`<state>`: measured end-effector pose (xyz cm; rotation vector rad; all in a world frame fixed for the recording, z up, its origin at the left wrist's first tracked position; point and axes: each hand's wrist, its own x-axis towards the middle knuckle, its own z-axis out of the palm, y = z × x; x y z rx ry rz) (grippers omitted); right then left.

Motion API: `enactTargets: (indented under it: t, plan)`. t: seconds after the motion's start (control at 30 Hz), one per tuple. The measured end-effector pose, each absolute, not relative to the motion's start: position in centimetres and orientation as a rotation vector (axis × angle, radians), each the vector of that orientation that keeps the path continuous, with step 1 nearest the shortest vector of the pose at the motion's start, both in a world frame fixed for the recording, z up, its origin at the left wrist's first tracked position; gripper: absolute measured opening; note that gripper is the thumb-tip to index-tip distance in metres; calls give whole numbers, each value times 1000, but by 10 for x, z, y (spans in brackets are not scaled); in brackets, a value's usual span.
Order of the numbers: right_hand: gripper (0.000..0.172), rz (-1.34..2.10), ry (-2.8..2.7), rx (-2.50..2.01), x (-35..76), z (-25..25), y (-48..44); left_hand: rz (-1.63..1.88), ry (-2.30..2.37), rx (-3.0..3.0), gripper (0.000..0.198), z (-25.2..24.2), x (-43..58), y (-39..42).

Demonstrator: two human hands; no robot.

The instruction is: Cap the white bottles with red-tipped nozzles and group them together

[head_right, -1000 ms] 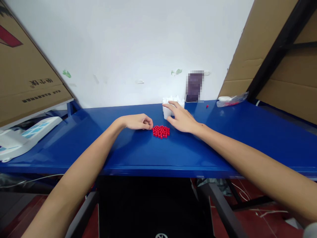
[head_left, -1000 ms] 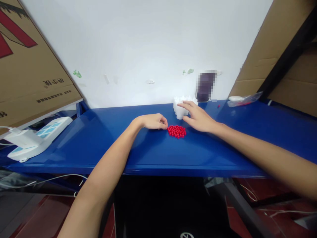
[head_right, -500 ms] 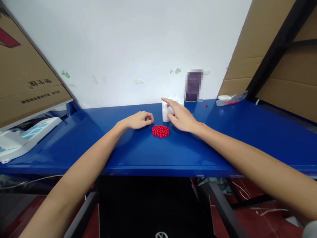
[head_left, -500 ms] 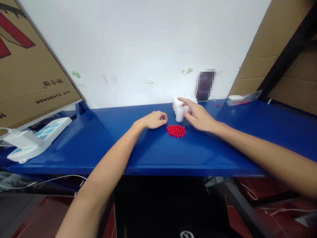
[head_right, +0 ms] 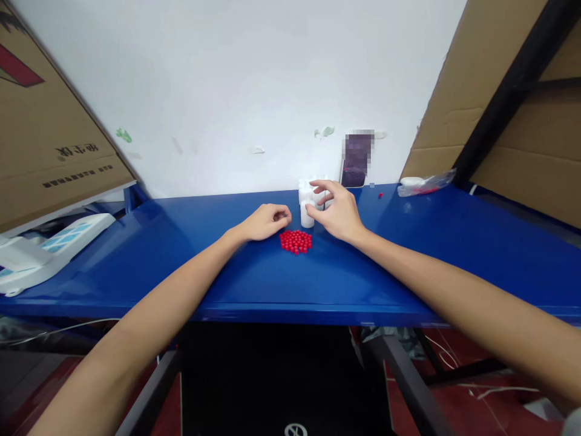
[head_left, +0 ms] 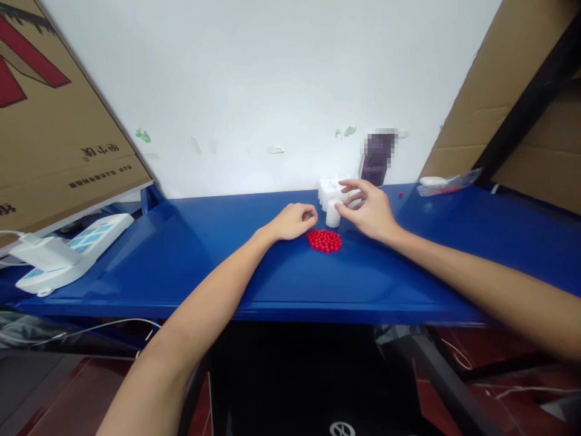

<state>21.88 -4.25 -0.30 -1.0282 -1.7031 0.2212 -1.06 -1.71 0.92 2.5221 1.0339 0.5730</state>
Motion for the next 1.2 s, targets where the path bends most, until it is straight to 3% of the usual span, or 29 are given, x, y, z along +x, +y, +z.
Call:
enactTargets:
  t: [0.2, 0.37, 0.57, 0.87, 1.2]
  plan:
    - [47, 287, -1662, -1002, 218, -5, -45, 712, 859, 2720, 19, 12, 6, -35]
    - [60, 361, -1740, -1016, 214, -11, -41, 700, 763, 2901, 26, 17, 13, -47]
    - [29, 448, -1836, -991, 211, -11, -41, 603, 663, 2901, 32, 15, 10, -43]
    - [31, 517, -1896, -1021, 212, -4, -46, 627, 499, 2790, 53, 14, 2, -34]
    - [29, 456, -1937, -1104, 210, 2, -47, 726, 588, 2827, 27, 25, 7, -46]
